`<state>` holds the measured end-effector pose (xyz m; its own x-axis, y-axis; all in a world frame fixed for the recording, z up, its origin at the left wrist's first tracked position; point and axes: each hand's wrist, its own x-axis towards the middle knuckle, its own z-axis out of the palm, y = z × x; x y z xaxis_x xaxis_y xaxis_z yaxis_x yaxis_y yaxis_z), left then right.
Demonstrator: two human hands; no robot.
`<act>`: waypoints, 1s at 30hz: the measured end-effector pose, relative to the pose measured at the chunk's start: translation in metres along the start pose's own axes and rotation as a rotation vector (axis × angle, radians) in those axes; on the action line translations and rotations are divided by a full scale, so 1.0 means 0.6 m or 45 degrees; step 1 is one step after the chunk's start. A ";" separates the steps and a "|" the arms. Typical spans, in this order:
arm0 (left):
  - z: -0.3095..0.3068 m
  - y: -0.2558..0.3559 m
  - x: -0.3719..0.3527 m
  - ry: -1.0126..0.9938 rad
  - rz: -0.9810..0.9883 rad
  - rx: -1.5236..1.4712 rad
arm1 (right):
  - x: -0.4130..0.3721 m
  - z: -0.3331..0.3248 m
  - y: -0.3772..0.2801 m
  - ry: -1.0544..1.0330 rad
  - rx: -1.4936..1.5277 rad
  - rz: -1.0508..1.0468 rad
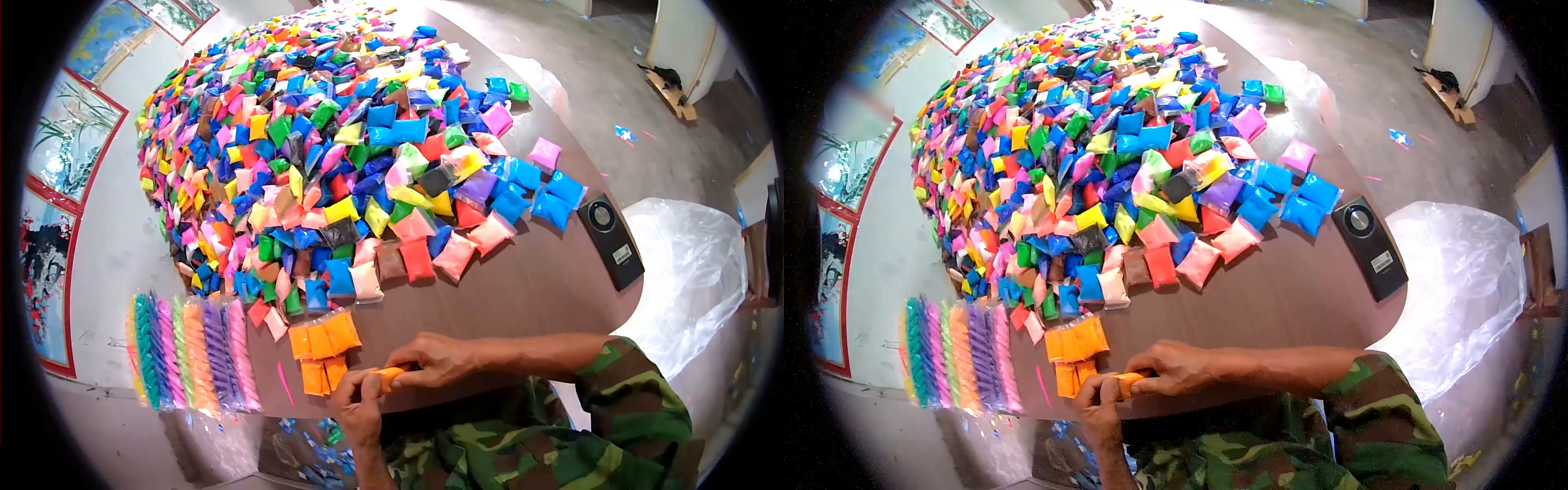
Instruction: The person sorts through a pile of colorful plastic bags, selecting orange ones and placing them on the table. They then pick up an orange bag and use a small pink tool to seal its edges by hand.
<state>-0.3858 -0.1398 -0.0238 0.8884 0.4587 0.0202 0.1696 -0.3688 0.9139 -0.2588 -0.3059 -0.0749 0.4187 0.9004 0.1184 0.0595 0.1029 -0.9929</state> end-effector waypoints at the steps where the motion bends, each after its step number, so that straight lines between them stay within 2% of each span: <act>1: -0.002 -0.012 0.001 0.030 0.053 0.021 | 0.000 0.000 -0.002 0.007 -0.021 0.013; 7: 0.008 -0.015 0.000 0.130 0.274 0.348 | 0.005 -0.003 0.000 0.015 0.021 -0.023; 10: 0.011 -0.016 -0.004 0.133 0.003 0.085 | 0.006 -0.002 0.006 0.032 0.097 -0.039; 13: 0.023 -0.008 -0.012 0.161 -0.199 -0.386 | 0.005 -0.004 0.000 0.153 0.053 -0.028; 16: 0.020 -0.035 -0.023 0.144 -0.186 -0.305 | 0.012 0.002 0.013 0.208 0.053 -0.139; 18: 0.034 -0.008 -0.021 0.213 -0.148 -0.256 | 0.011 0.002 0.008 0.205 0.005 -0.098; 22: 0.021 -0.018 -0.012 0.149 0.073 0.037 | 0.011 -0.005 -0.009 0.141 -0.112 -0.038; 24: 0.010 -0.008 -0.008 0.070 0.099 0.092 | 0.010 -0.001 -0.010 0.174 -0.011 -0.048; 25: 0.011 -0.022 -0.008 0.084 0.141 0.039 | 0.010 -0.003 -0.027 0.181 0.027 0.021; 27: 0.011 -0.015 -0.015 0.052 0.059 -0.032 | 0.011 -0.002 -0.015 0.146 0.170 0.038; 30: 0.035 -0.025 -0.023 0.100 -0.161 -0.464 | 0.009 0.002 -0.008 0.203 0.393 0.179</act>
<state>-0.3915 -0.1576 -0.0464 0.8327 0.5474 -0.0835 0.1001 -0.0004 0.9950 -0.2577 -0.3010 -0.0697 0.5408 0.8400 -0.0431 -0.2744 0.1277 -0.9531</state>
